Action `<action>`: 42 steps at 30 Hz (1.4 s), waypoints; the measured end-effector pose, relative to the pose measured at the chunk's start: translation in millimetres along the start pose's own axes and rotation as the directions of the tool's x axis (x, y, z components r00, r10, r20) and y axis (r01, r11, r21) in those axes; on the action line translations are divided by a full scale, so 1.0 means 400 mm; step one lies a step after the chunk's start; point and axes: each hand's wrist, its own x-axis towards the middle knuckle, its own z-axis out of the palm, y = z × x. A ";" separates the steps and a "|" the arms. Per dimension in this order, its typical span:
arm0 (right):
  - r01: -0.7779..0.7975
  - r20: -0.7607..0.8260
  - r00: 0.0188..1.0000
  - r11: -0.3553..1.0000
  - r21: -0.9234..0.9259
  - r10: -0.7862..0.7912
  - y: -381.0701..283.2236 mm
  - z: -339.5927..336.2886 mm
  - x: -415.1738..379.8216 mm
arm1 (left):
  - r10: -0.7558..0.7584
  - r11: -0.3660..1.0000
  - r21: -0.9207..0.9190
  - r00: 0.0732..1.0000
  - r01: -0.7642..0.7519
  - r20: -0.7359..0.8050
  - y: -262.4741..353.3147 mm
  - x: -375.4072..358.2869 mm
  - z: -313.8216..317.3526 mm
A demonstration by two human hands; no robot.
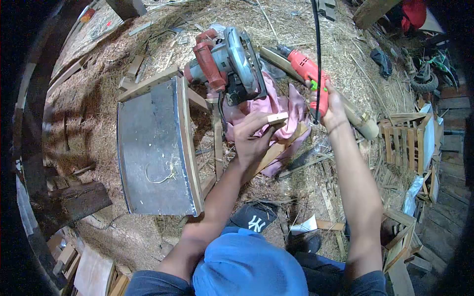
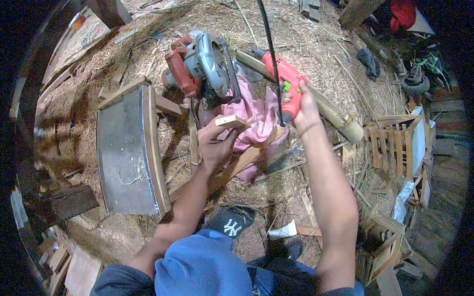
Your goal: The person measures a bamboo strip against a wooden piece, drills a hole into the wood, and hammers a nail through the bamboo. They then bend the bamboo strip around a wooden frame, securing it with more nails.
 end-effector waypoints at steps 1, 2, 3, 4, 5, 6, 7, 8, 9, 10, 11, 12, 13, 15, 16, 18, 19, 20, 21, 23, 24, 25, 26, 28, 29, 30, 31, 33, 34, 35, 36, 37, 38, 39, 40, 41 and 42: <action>-0.011 0.050 0.999 0.998 0.057 0.008 0.018 -0.001 0.010 | -0.003 1.000 0.003 1.000 0.003 0.001 -0.004 0.000 -0.001; 0.012 0.083 0.996 0.999 0.043 -0.016 0.032 -0.016 0.032 | 0.009 1.000 -0.004 1.000 -0.009 -0.009 -0.010 0.002 0.000; 0.008 0.080 0.997 0.999 0.044 -0.011 0.047 -0.020 0.039 | 0.018 1.000 -0.012 1.000 -0.019 -0.018 -0.013 0.001 0.001; 0.016 0.094 0.995 0.997 0.081 -0.023 0.062 -0.023 0.047 | 0.014 1.000 -0.011 1.000 -0.014 -0.017 -0.013 0.001 -0.002; 0.024 0.107 0.994 0.993 0.117 -0.037 0.072 -0.025 0.052 | 0.004 1.000 0.005 1.000 -0.004 0.000 -0.012 0.003 -0.006; -0.023 0.170 0.985 0.981 0.190 -0.010 0.080 -0.020 0.042 | -0.006 1.000 0.022 1.000 0.005 0.017 -0.012 0.004 -0.008; -0.024 0.166 0.986 0.981 0.192 -0.008 0.089 -0.012 0.034 | -0.010 1.000 0.022 1.000 0.009 0.019 -0.015 0.003 -0.007; -0.010 0.100 0.995 0.986 0.168 -0.007 0.097 -0.002 0.028 | 0.003 1.000 0.020 1.000 -0.003 0.004 -0.018 0.001 -0.007; 0.003 0.033 0.999 0.990 0.142 -0.008 0.101 0.003 0.024 | 0.016 1.000 0.018 1.000 -0.016 -0.011 -0.021 -0.001 -0.006; 0.045 -0.038 0.998 0.999 0.010 -0.045 0.106 0.010 0.021 | 0.015 1.000 0.016 1.000 -0.015 -0.011 -0.022 -0.002 -0.007; 0.047 -0.039 0.998 0.999 0.009 -0.047 0.107 0.015 0.013 | -0.018 1.000 0.013 1.000 0.018 -0.002 -0.022 -0.004 -0.009; 0.043 -0.104 0.993 0.995 -0.086 -0.052 0.110 0.034 -0.008 | -0.052 0.999 0.010 0.999 0.052 0.007 -0.022 -0.007 -0.011; 0.033 -0.167 0.984 0.983 -0.180 -0.064 0.111 0.047 -0.026 | -0.050 0.999 0.008 0.999 0.050 0.007 -0.024 -0.011 -0.013; 0.045 -0.204 0.975 0.980 -0.193 -0.085 0.114 0.033 -0.041 | -0.037 0.997 0.072 0.999 0.036 0.021 -0.027 -0.018 -0.014; -0.016 -0.228 0.972 0.953 -0.303 -0.056 0.110 0.031 -0.057 | -0.033 0.997 0.070 0.999 0.032 0.023 -0.027 -0.021 -0.013; -0.118 -0.278 0.961 0.929 -0.350 0.018 0.105 0.040 -0.085 | 0.017 0.998 0.052 0.999 -0.019 0.030 -0.024 -0.024 -0.013; -0.112 -0.275 0.961 0.931 -0.346 0.013 0.099 0.031 -0.095 | 0.023 0.998 0.052 0.999 -0.025 0.035 -0.026 -0.028 -0.013; -0.133 -0.259 0.965 0.902 -0.410 0.025 0.086 0.017 -0.107 | 0.035 0.998 0.054 0.998 -0.038 0.047 -0.029 -0.034 -0.011; -0.153 -0.245 0.969 0.868 -0.473 0.037 0.079 0.023 -0.125 | 0.048 0.997 0.056 0.997 -0.051 0.060 -0.030 -0.038 -0.010; -0.136 -0.194 0.981 0.822 -0.554 0.031 0.049 0.033 -0.171 | 0.062 0.997 0.051 0.996 -0.065 0.068 -0.030 -0.042 -0.003; -0.115 -0.141 0.989 0.783 -0.611 0.035 0.031 0.028 -0.189 | 0.070 0.996 0.046 0.995 -0.073 0.071 -0.031 -0.043 0.001; -0.090 -0.087 0.995 0.742 -0.664 0.043 0.019 0.049 -0.218 | 0.076 0.996 0.047 0.994 -0.080 0.073 -0.036 -0.043 0.002; -0.078 -0.108 0.994 0.721 -0.689 0.005 -0.001 0.064 -0.262 | 0.061 0.996 0.064 0.990 -0.069 0.126 -0.041 -0.042 0.001; -0.101 -0.095 0.995 0.589 -0.802 0.040 -0.055 0.106 -0.347 | -0.025 0.995 0.100 0.978 0.004 0.207 -0.028 -0.046 0.005; -0.120 -0.097 0.992 0.433 -0.893 0.076 -0.080 0.105 -0.383 | -0.017 0.995 0.095 0.974 -0.004 0.224 -0.027 -0.046 0.009; -0.132 -0.127 0.991 0.345 -0.929 0.037 -0.108 0.086 -0.408 | -0.052 0.989 0.149 0.968 0.015 0.244 -0.032 -0.046 0.015; -0.140 -0.146 0.989 0.364 -0.921 0.012 -0.134 0.069 -0.442 | -0.086 0.980 0.194 0.959 0.033 0.270 -0.018 -0.041 0.031; -0.117 -0.118 0.993 0.223 -0.968 0.009 -0.184 0.034 -0.525 | -0.112 0.968 0.250 0.938 0.028 0.329 -0.005 -0.040 0.060; -0.112 -0.115 0.993 0.215 -0.970 -0.002 -0.195 0.022 -0.574 | -0.105 0.967 0.256 0.924 0.008 0.367 -0.008 -0.039 0.075; -0.121 -0.129 0.991 0.234 -0.965 -0.019 -0.204 -0.010 -0.612 | -0.099 0.964 0.265 0.909 -0.013 0.404 -0.012 -0.038 0.088; -0.127 -0.128 0.992 0.184 -0.975 0.007 -0.214 -0.043 -0.647 | -0.076 0.958 0.281 0.901 -0.052 0.427 -0.040 -0.043 0.104; -0.128 -0.125 0.992 0.131 -0.983 0.034 -0.224 -0.069 -0.680 | -0.051 0.950 0.296 0.893 -0.094 0.447 -0.042 -0.040 0.126; -0.113 -0.113 0.994 0.154 -0.981 0.010 -0.223 -0.096 -0.711 | -0.163 0.951 0.310 0.838 -0.008 0.521 -0.041 -0.042 0.140; -0.115 -0.117 0.993 0.169 -0.979 -0.005 -0.222 -0.136 -0.732 | -0.154 0.953 0.303 0.829 -0.020 0.538 -0.027 -0.035 0.157; -0.101 -0.116 0.991 0.208 -0.973 -0.064 -0.211 -0.192 -0.743 | -0.212 0.915 0.399 0.765 -0.065 0.609 -0.014 -0.031 0.174; -0.084 -0.117 0.986 0.248 -0.965 -0.120 -0.196 -0.254 -0.748 | -0.277 0.864 0.489 0.694 -0.122 0.664 -0.002 -0.030 0.195; -0.064 -0.105 0.985 0.272 -0.960 -0.137 -0.186 -0.325 -0.745 | -0.221 0.866 0.465 0.690 -0.186 0.689 0.012 -0.032 0.216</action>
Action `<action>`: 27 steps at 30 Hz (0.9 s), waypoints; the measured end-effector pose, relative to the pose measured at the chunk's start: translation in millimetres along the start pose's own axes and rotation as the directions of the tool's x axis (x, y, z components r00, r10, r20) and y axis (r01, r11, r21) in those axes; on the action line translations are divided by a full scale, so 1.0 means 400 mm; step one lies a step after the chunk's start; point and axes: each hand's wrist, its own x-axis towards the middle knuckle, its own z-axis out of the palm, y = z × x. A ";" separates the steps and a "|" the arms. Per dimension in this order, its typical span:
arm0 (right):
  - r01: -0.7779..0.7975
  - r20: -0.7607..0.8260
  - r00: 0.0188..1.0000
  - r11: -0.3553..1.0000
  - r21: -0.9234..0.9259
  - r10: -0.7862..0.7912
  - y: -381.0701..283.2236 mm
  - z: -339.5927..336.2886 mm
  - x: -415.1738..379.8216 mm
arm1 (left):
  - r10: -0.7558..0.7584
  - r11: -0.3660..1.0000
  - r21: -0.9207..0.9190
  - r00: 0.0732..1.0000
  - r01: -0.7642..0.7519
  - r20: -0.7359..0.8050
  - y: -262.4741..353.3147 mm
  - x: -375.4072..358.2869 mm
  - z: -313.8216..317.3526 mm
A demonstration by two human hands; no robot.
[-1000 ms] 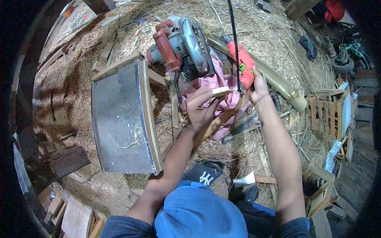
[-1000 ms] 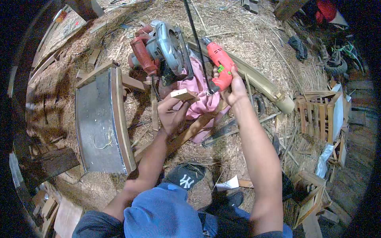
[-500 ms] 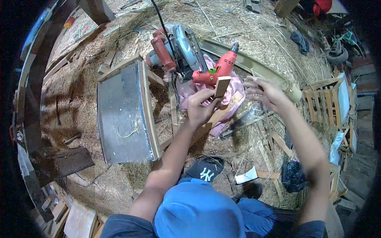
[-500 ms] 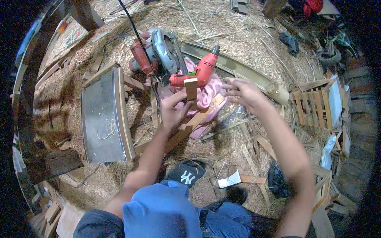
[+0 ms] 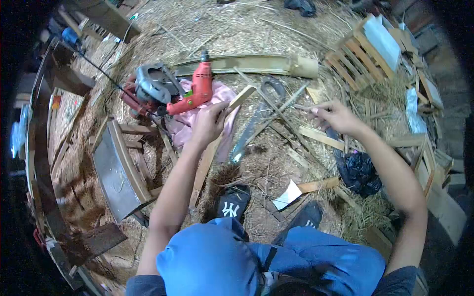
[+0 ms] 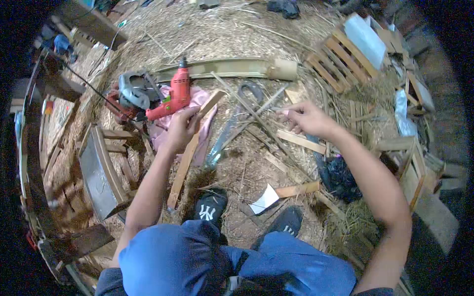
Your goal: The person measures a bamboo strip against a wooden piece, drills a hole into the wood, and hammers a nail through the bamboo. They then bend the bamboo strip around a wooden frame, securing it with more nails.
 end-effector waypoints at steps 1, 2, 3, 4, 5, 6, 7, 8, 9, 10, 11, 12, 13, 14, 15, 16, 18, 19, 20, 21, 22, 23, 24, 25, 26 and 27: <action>-0.004 -0.005 1.000 1.000 0.024 0.004 0.045 0.004 -0.004 | 0.007 1.000 0.010 1.000 -0.007 0.022 0.006 0.013 0.018; -0.039 -0.051 0.998 0.992 0.117 0.045 0.087 0.005 -0.010 | 0.094 0.995 -0.033 0.995 -0.093 0.019 0.007 0.031 0.037; -0.070 -0.096 0.991 0.976 0.209 0.092 0.111 0.002 -0.022 | 0.181 0.980 -0.081 0.983 -0.180 0.012 0.015 0.044 0.056; -0.081 -0.108 0.989 0.982 0.171 0.100 0.133 0.001 -0.030 | 0.149 0.984 -0.108 0.985 -0.139 0.086 0.022 0.055 0.073; -0.088 -0.118 0.987 0.978 0.188 0.111 0.153 -0.002 -0.035 | 0.161 0.983 -0.111 0.982 -0.149 0.104 0.028 0.068 0.090; -0.077 -0.096 0.991 0.988 0.135 0.091 0.164 -0.004 -0.037 | 0.223 0.975 -0.056 0.964 -0.217 0.148 0.036 0.082 0.107; -0.066 -0.069 0.995 0.995 0.079 0.071 0.177 -0.007 -0.036 | 0.276 0.960 -0.006 0.942 -0.281 0.192 0.043 0.092 0.124; -0.030 -0.065 0.997 0.988 0.150 0.040 0.203 -0.002 -0.027 | 0.300 0.953 -0.012 0.930 -0.304 0.213 0.036 0.103 0.150; -0.039 -0.062 0.997 0.987 0.158 0.049 0.216 0.001 -0.015 | 0.297 0.954 -0.017 0.928 -0.301 0.224 0.047 0.104 0.168; -0.045 -0.063 0.997 0.990 0.135 0.054 0.223 0.005 0.001 | 0.349 0.926 0.066 0.909 -0.373 0.229 0.060 0.106 0.180; -0.050 -0.063 0.996 0.992 0.114 0.058 0.230 0.015 0.016 | 0.401 0.885 0.147 0.884 -0.441 0.240 0.072 0.108 0.189; 0.040 -0.112 0.994 0.974 0.224 -0.015 0.243 0.032 0.031 | 0.386 0.893 0.118 0.873 -0.435 0.298 0.076 0.118 0.200; 0.032 -0.108 0.994 0.972 0.231 -0.007 0.237 0.040 0.044 | 0.383 0.894 0.113 0.871 -0.433 0.307 0.085 0.126 0.211; 0.045 -0.111 0.994 0.970 0.240 -0.019 0.229 0.044 0.062 | 0.378 0.894 0.109 0.861 -0.435 0.339 0.094 0.133 0.221; 0.057 -0.114 0.993 0.967 0.249 -0.029 0.225 0.048 0.080 | 0.372 0.894 0.103 0.850 -0.436 0.373 0.101 0.137 0.232; 0.048 -0.108 0.994 0.966 0.256 -0.021 0.232 0.052 0.105 | 0.387 0.871 0.146 0.837 -0.469 0.386 0.104 0.141 0.242; 0.134 -0.097 0.988 0.975 0.180 -0.118 0.226 0.058 0.145 | 0.414 0.852 0.161 0.829 -0.499 0.377 0.113 0.155 0.260; 0.130 -0.090 0.989 0.974 0.186 -0.115 0.220 0.057 0.148 | 0.447 0.828 0.180 0.818 -0.532 0.361 0.119 0.162 0.265; 0.106 -0.063 0.993 0.986 0.130 -0.099 0.217 0.051 0.148 | 0.426 0.841 0.167 0.819 -0.515 0.384 0.123 0.167 0.265; 0.084 -0.036 0.996 0.994 0.072 -0.081 0.213 0.046 0.149 | 0.419 0.844 0.168 0.820 -0.510 0.390 0.130 0.175 0.263; 0.081 -0.028 0.996 0.994 0.078 -0.079 0.224 0.045 0.157 | 0.414 0.838 0.169 0.807 -0.518 0.422 0.135 0.184 0.261; 0.079 -0.002 0.997 0.992 0.099 -0.080 0.236 0.043 0.164 | 0.408 0.833 0.171 0.793 -0.526 0.453 0.135 0.190 0.263; 0.077 0.023 0.996 0.990 0.120 -0.081 0.241 0.039 0.167 | 0.401 0.836 0.170 0.793 -0.522 0.460 0.130 0.197 0.269; 0.074 0.028 0.997 0.989 0.127 -0.078 0.246 0.033 0.171 | 0.420 0.831 0.148 0.779 -0.536 0.466 0.125 0.206 0.275; -0.001 0.087 0.996 0.992 0.127 -0.010 0.252 0.024 0.172 | 0.439 0.825 0.124 0.764 -0.552 0.473 0.121 0.213 0.281; -0.076 0.144 0.988 0.989 0.124 0.058 0.258 0.018 0.172 | 0.437 0.826 0.121 0.760 -0.551 0.481 0.124 0.222 0.277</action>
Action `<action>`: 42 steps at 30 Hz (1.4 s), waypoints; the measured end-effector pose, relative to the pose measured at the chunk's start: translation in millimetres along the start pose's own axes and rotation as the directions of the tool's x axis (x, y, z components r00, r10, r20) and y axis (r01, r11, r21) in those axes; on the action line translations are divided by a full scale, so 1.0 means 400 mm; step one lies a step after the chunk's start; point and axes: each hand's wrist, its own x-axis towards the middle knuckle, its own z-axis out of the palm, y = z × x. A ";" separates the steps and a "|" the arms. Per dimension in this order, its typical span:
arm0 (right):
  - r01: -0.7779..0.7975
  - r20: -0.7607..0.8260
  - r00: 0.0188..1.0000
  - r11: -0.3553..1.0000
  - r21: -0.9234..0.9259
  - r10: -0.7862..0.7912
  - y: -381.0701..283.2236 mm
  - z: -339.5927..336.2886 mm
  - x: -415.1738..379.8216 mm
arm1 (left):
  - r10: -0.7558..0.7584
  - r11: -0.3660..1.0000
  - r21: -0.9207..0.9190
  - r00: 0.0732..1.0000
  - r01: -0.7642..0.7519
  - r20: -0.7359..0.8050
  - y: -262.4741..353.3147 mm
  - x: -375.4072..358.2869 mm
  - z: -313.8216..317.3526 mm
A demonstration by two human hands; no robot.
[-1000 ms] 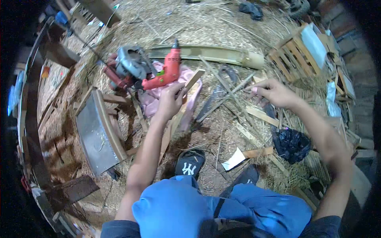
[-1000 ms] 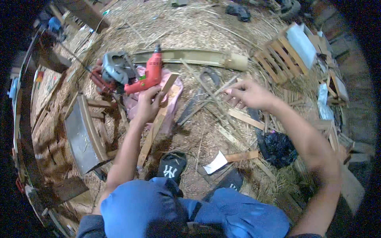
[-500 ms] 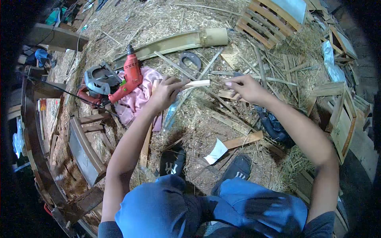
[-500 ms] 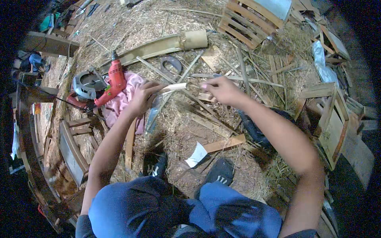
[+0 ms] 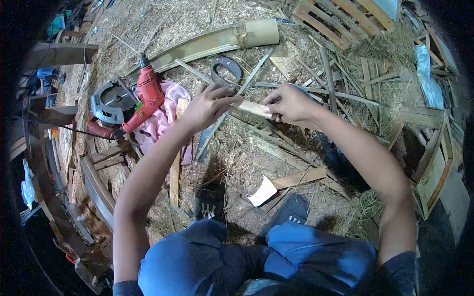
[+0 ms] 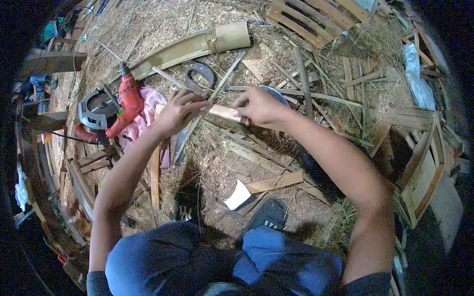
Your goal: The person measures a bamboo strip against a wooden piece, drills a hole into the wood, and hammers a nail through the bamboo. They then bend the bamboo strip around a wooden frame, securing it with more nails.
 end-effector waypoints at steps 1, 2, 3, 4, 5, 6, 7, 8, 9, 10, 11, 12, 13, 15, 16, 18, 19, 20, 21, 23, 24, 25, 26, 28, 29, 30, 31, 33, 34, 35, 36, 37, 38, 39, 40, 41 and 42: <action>-0.004 0.002 1.000 1.000 0.008 0.004 0.022 -0.001 0.005 | 0.023 1.000 0.010 1.000 -0.023 -0.015 -0.006 0.004 -0.014; 0.035 -0.044 0.999 0.995 0.092 -0.031 0.055 0.004 0.011 | 0.047 0.999 0.021 0.998 -0.047 -0.030 -0.012 0.007 -0.030; 0.078 -0.096 0.994 0.982 0.174 -0.062 0.087 0.006 0.016 | 0.032 0.998 0.047 0.999 -0.032 -0.001 -0.025 0.005 -0.045; 0.076 -0.099 0.993 0.980 0.183 -0.058 0.110 0.004 0.015 | 0.037 0.998 0.045 0.999 -0.038 0.007 -0.044 -0.001 -0.064; 0.065 -0.098 0.994 0.980 0.187 -0.048 0.132 0.000 0.013 | 0.045 0.997 0.066 0.997 -0.049 0.063 -0.063 -0.008 -0.088; 0.056 -0.098 0.994 0.980 0.189 -0.038 0.150 -0.006 0.010 | 0.051 0.994 0.088 0.992 -0.062 0.116 -0.082 -0.018 -0.112; 0.050 -0.120 0.992 0.990 0.131 -0.034 0.164 -0.010 0.003 | 0.058 0.992 0.107 0.990 -0.072 0.126 -0.096 -0.032 -0.133; 0.050 -0.125 0.992 0.990 0.132 -0.033 0.175 -0.013 -0.003 | 0.063 0.991 0.107 0.990 -0.077 0.127 -0.116 -0.049 -0.148; 0.049 -0.142 0.989 0.992 0.112 -0.033 0.184 -0.015 -0.011 | 0.033 0.994 0.097 0.974 -0.056 0.224 -0.137 -0.064 -0.162; 0.048 -0.163 0.986 0.995 0.090 -0.033 0.190 -0.017 -0.019 | 0.005 0.995 0.091 0.948 -0.036 0.318 -0.154 -0.074 -0.176; 0.068 -0.155 0.987 0.990 0.123 -0.048 0.197 -0.017 -0.027 | 0.035 0.990 0.116 0.948 -0.075 0.316 -0.164 -0.089 -0.185; 0.066 -0.169 0.985 0.991 0.121 -0.045 0.199 -0.019 -0.035 | 0.049 0.989 0.115 0.949 -0.088 0.310 -0.183 -0.104 -0.183; 0.051 -0.208 0.977 0.996 0.071 -0.035 0.198 -0.019 -0.044 | 0.050 0.992 0.096 0.952 -0.082 0.302 -0.202 -0.121 -0.170; 0.044 -0.228 0.974 0.989 0.139 -0.011 0.191 -0.018 -0.070 | 0.049 0.997 0.053 0.969 -0.064 0.242 -0.214 -0.143 -0.150; 0.039 -0.239 0.971 0.990 0.135 -0.005 0.190 -0.014 -0.083 | 0.061 0.996 0.048 0.970 -0.074 0.236 -0.208 -0.149 -0.144; 0.072 -0.261 0.965 0.982 0.176 -0.024 0.180 -0.017 -0.108 | -0.158 0.979 -0.101 0.973 0.176 0.168 -0.182 -0.164 -0.125; 0.050 -0.262 0.965 0.983 0.179 -0.002 0.186 -0.015 -0.114 | -0.190 0.972 -0.118 0.973 0.205 0.130 -0.156 -0.158 -0.122; 0.053 -0.265 0.964 0.986 0.160 -0.009 0.190 -0.010 -0.117 | -0.192 0.971 -0.121 0.975 0.205 0.111 -0.146 -0.155 -0.104; 0.041 -0.284 0.959 0.979 0.200 0.018 0.196 0.000 -0.118 | -0.263 0.927 -0.231 0.952 0.295 0.159 -0.146 -0.153 -0.076; 0.043 -0.329 0.943 0.961 0.273 0.051 0.209 0.016 -0.120 | -0.326 0.864 -0.332 0.924 0.378 0.201 -0.133 -0.128 -0.063; 0.050 -0.331 0.943 0.963 0.264 0.042 0.210 0.026 -0.120 | -0.274 0.899 -0.275 0.929 0.340 0.251 -0.120 -0.111 -0.064; 0.063 -0.360 0.931 0.945 0.322 0.060 0.211 0.036 -0.121 | -0.226 0.929 -0.220 0.925 0.299 0.305 -0.101 -0.096 -0.067; 0.078 -0.385 0.919 0.923 0.376 0.079 0.211 0.043 -0.121 | -0.234 0.928 -0.218 0.927 0.303 0.295 -0.083 -0.084 -0.072; 0.079 -0.356 0.934 0.947 0.311 0.039 0.217 0.054 -0.119 | -0.296 0.903 -0.209 0.896 0.376 0.331 -0.049 -0.048 -0.088; 0.101 -0.355 0.933 0.904 0.416 0.059 0.221 0.073 -0.118 | -0.392 0.863 -0.179 0.849 0.473 0.354 -0.035 -0.029 -0.090; 0.124 -0.354 0.932 0.846 0.519 0.081 0.225 0.088 -0.117 | -0.388 0.867 -0.176 0.852 0.467 0.351 -0.040 -0.020 -0.072; 0.152 -0.379 0.924 0.866 0.477 0.046 0.230 0.094 -0.114 | -0.539 0.735 -0.286 0.785 0.615 0.305 -0.054 -0.010 -0.031; 0.203 -0.408 0.912 0.815 0.542 0.045 0.231 0.098 -0.124 | -0.755 0.455 -0.459 0.604 0.763 0.255 -0.093 0.007 0.063; 0.244 -0.424 0.905 0.769 0.591 0.040 0.221 0.102 -0.135 | -0.744 0.470 -0.450 0.615 0.759 0.261 -0.073 0.013 0.072; 0.248 -0.430 0.901 0.752 0.611 0.052 0.208 0.103 -0.150 | -0.797 0.364 -0.586 0.568 0.724 0.205 -0.045 0.010 0.090; 0.249 -0.433 0.900 0.753 0.609 0.053 0.199 0.103 -0.165 | -0.851 0.249 -0.715 0.500 0.654 0.161 -0.015 0.011 0.106; 0.171 -0.405 0.911 0.816 0.551 0.082 0.188 0.101 -0.178 | -0.890 0.254 -0.668 0.440 0.699 0.123 0.030 0.027 0.080; 0.096 -0.379 0.919 0.870 0.484 0.110 0.179 0.100 -0.183 | -0.893 0.248 -0.675 0.433 0.695 0.118 0.008 0.026 0.106; 0.134 -0.387 0.919 0.865 0.484 0.075 0.203 0.105 -0.175 | -0.888 0.362 -0.675 0.459 0.643 -0.038 -0.040 0.036 0.167; 0.132 -0.386 0.920 0.867 0.481 0.074 0.209 0.104 -0.178 | -0.861 0.469 -0.655 0.473 0.592 -0.188 -0.091 0.047 0.230; 0.099 -0.376 0.922 0.881 0.463 0.095 0.214 0.108 -0.181 | -0.892 0.366 -0.772 0.433 0.520 -0.132 -0.145 0.059 0.279; 0.067 -0.367 0.923 0.894 0.443 0.112 0.217 0.111 -0.183 | -0.897 0.359 -0.774 0.421 0.522 -0.132 -0.116 0.051 0.248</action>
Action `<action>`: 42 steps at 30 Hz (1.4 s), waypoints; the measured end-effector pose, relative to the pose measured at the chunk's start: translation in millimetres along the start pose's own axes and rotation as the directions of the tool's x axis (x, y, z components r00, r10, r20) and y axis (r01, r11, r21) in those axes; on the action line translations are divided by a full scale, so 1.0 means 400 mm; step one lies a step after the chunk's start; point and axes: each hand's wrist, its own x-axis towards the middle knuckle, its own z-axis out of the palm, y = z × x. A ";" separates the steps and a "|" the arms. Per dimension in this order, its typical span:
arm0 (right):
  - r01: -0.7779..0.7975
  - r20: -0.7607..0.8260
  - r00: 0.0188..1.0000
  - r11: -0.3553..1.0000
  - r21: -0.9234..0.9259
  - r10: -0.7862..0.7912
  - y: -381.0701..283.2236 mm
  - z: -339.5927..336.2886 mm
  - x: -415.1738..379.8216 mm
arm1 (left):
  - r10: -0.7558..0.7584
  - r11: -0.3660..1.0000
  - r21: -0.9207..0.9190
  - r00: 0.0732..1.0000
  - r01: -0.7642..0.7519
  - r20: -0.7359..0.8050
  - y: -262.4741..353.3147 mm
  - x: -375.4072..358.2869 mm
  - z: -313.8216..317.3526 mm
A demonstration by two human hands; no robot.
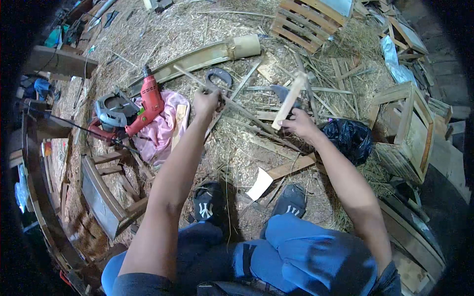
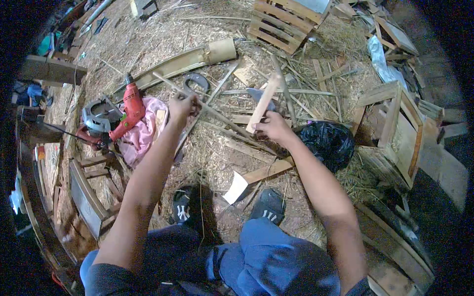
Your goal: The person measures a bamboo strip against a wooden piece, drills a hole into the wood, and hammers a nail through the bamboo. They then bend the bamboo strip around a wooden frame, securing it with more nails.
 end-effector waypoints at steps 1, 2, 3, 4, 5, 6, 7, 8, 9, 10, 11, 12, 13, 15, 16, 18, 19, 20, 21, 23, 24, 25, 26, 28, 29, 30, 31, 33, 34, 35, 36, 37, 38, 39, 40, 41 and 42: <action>0.061 0.000 0.998 0.996 -0.063 -0.061 0.011 0.001 -0.003 | -0.043 0.984 -0.171 0.995 0.057 0.085 0.080 -0.036 -0.027; 0.070 0.001 0.998 0.995 -0.064 -0.070 0.010 0.005 -0.006 | -0.062 0.936 -0.330 0.982 0.120 0.180 0.132 -0.052 -0.041; 0.085 0.019 0.996 0.993 -0.087 -0.084 0.010 0.009 -0.011 | -0.058 0.951 -0.292 0.987 0.101 0.153 0.154 -0.045 -0.053; 0.099 0.036 0.995 0.989 -0.109 -0.096 0.009 0.008 -0.013 | -0.050 0.952 -0.292 0.987 0.094 0.154 0.174 -0.045 -0.056; 0.156 0.027 0.988 0.974 -0.162 -0.154 0.022 0.007 0.000 | -0.024 0.925 -0.370 0.986 0.085 0.166 0.192 -0.045 -0.063; 0.160 0.022 0.987 0.974 -0.162 -0.158 0.018 0.005 0.002 | 0.004 0.891 -0.447 0.985 0.076 0.175 0.227 -0.052 -0.073; 0.231 -0.002 0.972 0.957 -0.176 -0.236 0.012 0.007 0.002 | 0.038 0.868 -0.493 0.983 0.056 0.179 0.253 -0.059 -0.077; 0.300 -0.024 0.950 0.935 -0.191 -0.310 0.005 0.011 0.002 | 0.040 0.868 -0.494 0.983 0.054 0.178 0.272 -0.061 -0.078; 0.259 -0.023 0.965 0.959 -0.113 -0.263 -0.011 0.012 0.000 | 0.086 0.851 -0.524 0.981 0.019 0.174 0.287 -0.059 -0.078; 0.261 -0.023 0.964 0.959 -0.114 -0.266 -0.018 0.012 0.000 | 0.130 0.833 -0.553 0.977 -0.015 0.168 0.301 -0.058 -0.078; 0.293 0.000 0.955 0.948 -0.125 -0.295 -0.027 0.011 0.001 | 0.110 0.813 -0.582 0.978 0.013 0.175 0.315 -0.057 -0.076; 0.321 0.024 0.947 0.937 -0.135 -0.321 -0.034 0.011 0.000 | 0.111 0.812 -0.584 0.979 0.011 0.173 0.329 -0.058 -0.080; 0.149 0.043 0.987 0.985 0.089 -0.153 -0.100 0.031 -0.049 | 0.135 0.775 -0.631 0.970 0.022 0.200 0.344 -0.059 -0.085; 0.211 0.062 0.974 0.970 0.123 -0.220 -0.111 0.031 -0.055 | 0.170 0.712 -0.699 0.949 0.068 0.265 0.373 -0.067 -0.093; 0.271 0.078 0.955 0.949 0.159 -0.286 -0.119 0.032 -0.058 | 0.172 0.712 -0.699 0.949 0.065 0.263 0.382 -0.073 -0.095; 0.222 0.079 0.964 0.935 0.278 -0.253 -0.144 0.036 -0.079 | 0.318 0.716 -0.698 0.879 0.023 0.355 0.399 -0.089 -0.098; 0.170 0.083 0.972 0.904 0.392 -0.218 -0.154 0.038 -0.085 | 0.272 0.713 -0.700 0.902 0.045 0.336 0.408 -0.096 -0.095; 0.170 0.085 0.972 0.904 0.393 -0.220 -0.155 0.033 -0.078 | 0.273 0.714 -0.699 0.902 0.043 0.334 0.419 -0.098 -0.096; 0.196 0.022 0.973 0.874 0.445 -0.229 -0.162 0.027 -0.075 | 0.280 0.681 -0.731 0.907 0.045 0.316 0.424 -0.103 -0.099; 0.240 -0.062 0.968 0.826 0.509 -0.243 -0.177 0.020 -0.081 | 0.277 0.660 -0.751 0.922 0.023 0.271 0.432 -0.110 -0.105; 0.236 -0.056 0.969 0.829 0.507 -0.242 -0.178 0.017 -0.075 | 0.273 0.659 -0.752 0.924 0.022 0.266 0.428 -0.106 -0.107; 0.222 -0.012 0.967 0.811 0.541 -0.256 -0.177 0.008 -0.068 | 0.280 0.661 -0.750 0.923 0.015 0.265 0.424 -0.102 -0.107; 0.205 0.029 0.962 0.793 0.574 -0.270 -0.175 0.003 -0.064 | 0.288 0.663 -0.749 0.920 0.009 0.266 0.420 -0.098 -0.106; 0.175 0.028 0.973 0.804 0.568 -0.231 -0.201 0.006 -0.086 | 0.284 0.654 -0.756 0.922 0.016 0.265 0.412 -0.093 -0.108; 0.157 0.054 0.972 0.809 0.567 -0.227 -0.210 0.006 -0.093 | 0.280 0.648 -0.761 0.922 0.023 0.266 0.406 -0.092 -0.110; 0.140 0.079 0.972 0.813 0.565 -0.222 -0.215 0.005 -0.097 | 0.276 0.647 -0.762 0.923 0.027 0.267 0.402 -0.091 -0.110; 0.137 0.078 0.973 0.814 0.565 -0.218 -0.217 0.006 -0.099 | 0.279 0.631 -0.775 0.924 0.028 0.261 0.399 -0.090 -0.109; 0.140 0.075 0.975 0.835 0.531 -0.211 -0.220 0.013 -0.101 | 0.281 0.602 -0.798 0.925 0.038 0.256 0.403 -0.097 -0.108; 0.138 0.073 0.975 0.835 0.532 -0.208 -0.225 0.015 -0.106 | 0.279 0.602 -0.797 0.925 0.041 0.259 0.409 -0.104 -0.109; 0.126 0.084 0.975 0.824 0.552 -0.205 -0.233 0.017 -0.113 | 0.262 0.621 -0.783 0.931 0.039 0.254 0.414 -0.113 -0.111; 0.113 0.095 0.975 0.813 0.571 -0.202 -0.239 0.018 -0.118 | 0.245 0.639 -0.769 0.937 0.036 0.248 0.416 -0.119 -0.112; 0.110 0.094 0.976 0.813 0.572 -0.198 -0.240 0.019 -0.120 | 0.242 0.639 -0.768 0.937 0.040 0.251 0.415 -0.121 -0.111; 0.104 0.126 0.968 0.805 0.584 -0.216 -0.243 0.018 -0.120 | 0.241 0.649 -0.760 0.940 0.030 0.243 0.417 -0.123 -0.111; 0.097 0.159 0.959 0.797 0.596 -0.235 -0.244 0.019 -0.118 | 0.241 0.659 -0.752 0.942 0.018 0.234 0.416 -0.123 -0.110; 0.095 0.160 0.959 0.798 0.596 -0.233 -0.243 0.022 -0.117 | 0.239 0.660 -0.751 0.942 0.019 0.234 0.415 -0.123 -0.109; 0.094 0.114 0.973 0.797 0.596 -0.200 -0.241 0.025 -0.116 | 0.262 0.643 -0.765 0.932 0.026 0.252 0.414 -0.124 -0.106; 0.092 0.066 0.984 0.797 0.597 -0.163 -0.238 0.027 -0.115 | 0.284 0.627 -0.778 0.920 0.034 0.269 0.412 -0.126 -0.102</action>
